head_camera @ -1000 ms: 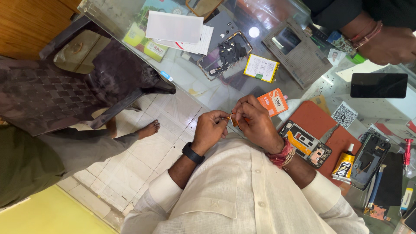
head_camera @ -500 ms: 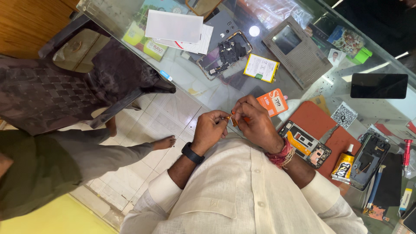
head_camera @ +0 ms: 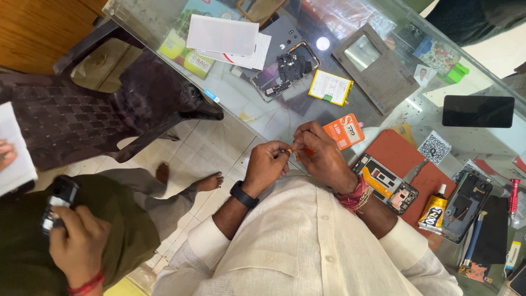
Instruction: The person removes the battery from a disassembled smartphone, applies adhesive to the frame, and prepares a new screen assembly. They then place the new screen into the frame and connect internal components.
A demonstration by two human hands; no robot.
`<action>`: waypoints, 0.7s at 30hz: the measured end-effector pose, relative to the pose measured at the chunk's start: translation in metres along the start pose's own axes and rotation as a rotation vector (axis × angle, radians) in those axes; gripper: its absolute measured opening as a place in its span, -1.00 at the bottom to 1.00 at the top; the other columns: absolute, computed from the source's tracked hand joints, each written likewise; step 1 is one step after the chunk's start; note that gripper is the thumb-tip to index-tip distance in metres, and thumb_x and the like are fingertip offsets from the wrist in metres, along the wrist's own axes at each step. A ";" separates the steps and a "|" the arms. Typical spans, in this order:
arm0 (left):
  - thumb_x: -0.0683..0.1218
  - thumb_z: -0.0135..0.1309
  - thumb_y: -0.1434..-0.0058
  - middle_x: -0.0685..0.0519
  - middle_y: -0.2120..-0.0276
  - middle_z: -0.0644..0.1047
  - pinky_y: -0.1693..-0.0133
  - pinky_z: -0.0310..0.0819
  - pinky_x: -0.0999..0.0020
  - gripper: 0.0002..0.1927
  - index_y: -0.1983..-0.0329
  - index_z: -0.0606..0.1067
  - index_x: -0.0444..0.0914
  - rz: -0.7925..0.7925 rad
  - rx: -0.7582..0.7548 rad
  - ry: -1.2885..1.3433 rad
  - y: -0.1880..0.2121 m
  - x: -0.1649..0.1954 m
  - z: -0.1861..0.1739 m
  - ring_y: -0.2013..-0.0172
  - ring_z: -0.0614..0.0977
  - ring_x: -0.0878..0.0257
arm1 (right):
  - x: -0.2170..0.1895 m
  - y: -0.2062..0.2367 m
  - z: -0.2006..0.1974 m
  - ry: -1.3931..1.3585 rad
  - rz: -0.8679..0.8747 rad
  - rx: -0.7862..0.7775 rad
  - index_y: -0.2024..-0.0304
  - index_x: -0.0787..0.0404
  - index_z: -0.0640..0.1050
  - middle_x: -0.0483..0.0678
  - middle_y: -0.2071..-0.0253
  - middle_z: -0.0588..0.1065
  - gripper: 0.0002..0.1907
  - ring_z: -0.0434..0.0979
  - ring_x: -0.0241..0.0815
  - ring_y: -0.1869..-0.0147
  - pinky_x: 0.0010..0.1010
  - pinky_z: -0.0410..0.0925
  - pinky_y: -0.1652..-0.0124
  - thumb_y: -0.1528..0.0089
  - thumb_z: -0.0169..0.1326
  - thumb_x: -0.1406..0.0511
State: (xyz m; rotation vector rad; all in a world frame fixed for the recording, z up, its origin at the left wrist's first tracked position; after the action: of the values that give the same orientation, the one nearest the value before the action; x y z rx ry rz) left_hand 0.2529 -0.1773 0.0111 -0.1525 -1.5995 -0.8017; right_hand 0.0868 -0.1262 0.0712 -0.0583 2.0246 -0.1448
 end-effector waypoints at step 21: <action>-0.17 0.16 -0.25 0.02 0.61 0.59 0.57 0.50 0.49 -0.82 0.40 0.51 -0.39 0.047 0.033 -0.107 0.018 0.010 -0.002 0.63 0.60 0.40 | -0.026 0.053 -0.022 0.280 -0.045 -0.105 0.22 0.23 0.58 0.02 0.10 0.51 -0.67 0.56 0.03 -0.02 -0.26 0.44 0.03 -0.02 0.09 0.62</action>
State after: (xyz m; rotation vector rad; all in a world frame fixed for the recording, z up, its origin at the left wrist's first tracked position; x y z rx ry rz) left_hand 0.2618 -0.1686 0.0275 -0.2114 -1.7027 -0.7409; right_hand 0.0794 -0.0692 0.0969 -0.1580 2.3103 -0.0776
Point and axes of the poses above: each hand's wrist, its own y-axis away from the middle knuckle, its own z-axis out of the palm, x = y × z, the point moved 1 cm from there along -y, towards the middle knuckle
